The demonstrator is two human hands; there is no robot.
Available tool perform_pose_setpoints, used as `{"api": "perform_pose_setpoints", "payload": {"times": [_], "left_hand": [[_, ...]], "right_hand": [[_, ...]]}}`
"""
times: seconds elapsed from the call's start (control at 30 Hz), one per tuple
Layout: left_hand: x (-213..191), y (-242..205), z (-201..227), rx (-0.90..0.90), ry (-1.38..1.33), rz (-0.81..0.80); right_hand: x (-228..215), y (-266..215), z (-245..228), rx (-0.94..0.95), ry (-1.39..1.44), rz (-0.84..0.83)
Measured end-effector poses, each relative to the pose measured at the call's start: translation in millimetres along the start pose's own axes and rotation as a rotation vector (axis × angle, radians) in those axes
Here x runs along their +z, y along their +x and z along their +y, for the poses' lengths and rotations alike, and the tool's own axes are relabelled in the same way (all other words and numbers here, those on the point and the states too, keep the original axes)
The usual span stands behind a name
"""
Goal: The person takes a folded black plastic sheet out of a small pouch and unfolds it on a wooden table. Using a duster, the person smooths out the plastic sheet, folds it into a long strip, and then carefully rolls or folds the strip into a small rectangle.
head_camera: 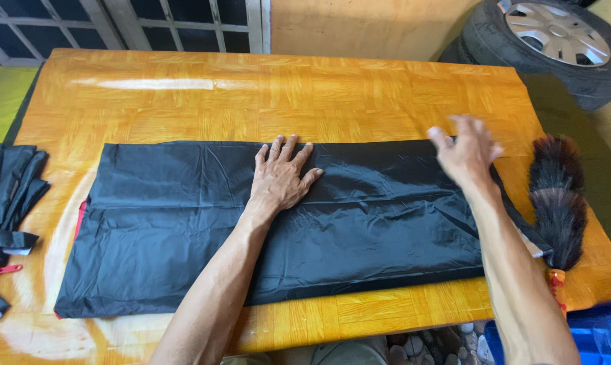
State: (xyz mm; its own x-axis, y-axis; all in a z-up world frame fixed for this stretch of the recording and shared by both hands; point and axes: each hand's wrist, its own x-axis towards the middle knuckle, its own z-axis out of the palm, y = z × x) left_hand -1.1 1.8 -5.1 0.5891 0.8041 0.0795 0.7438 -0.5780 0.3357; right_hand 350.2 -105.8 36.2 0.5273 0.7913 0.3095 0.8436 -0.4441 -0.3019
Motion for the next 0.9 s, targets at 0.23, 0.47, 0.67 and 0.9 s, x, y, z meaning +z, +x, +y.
{"api": "perform_pose_setpoints", "payload": {"times": [0.23,0.47,0.67,0.9], "left_hand": [[-6.1,-1.5,1.6,0.008,-0.009,-0.015],[-7.6,-5.5,1.8,0.008,-0.014,-0.036],[-10.8,-10.1,5.4,-0.004,-0.003,-0.041],[-11.0,-5.5,5.5,0.003,0.031,-0.034]], "right_hand": [[-10.1,-73.7,-49.7,-0.169,-0.311,-0.471],[-6.6,-60.4,9.1,0.076,-0.15,-0.481],[5.8,-65.2,44.3,0.056,-0.085,-0.409],[-22.0,-145.6,7.8,-0.17,-0.112,-0.297]]}}
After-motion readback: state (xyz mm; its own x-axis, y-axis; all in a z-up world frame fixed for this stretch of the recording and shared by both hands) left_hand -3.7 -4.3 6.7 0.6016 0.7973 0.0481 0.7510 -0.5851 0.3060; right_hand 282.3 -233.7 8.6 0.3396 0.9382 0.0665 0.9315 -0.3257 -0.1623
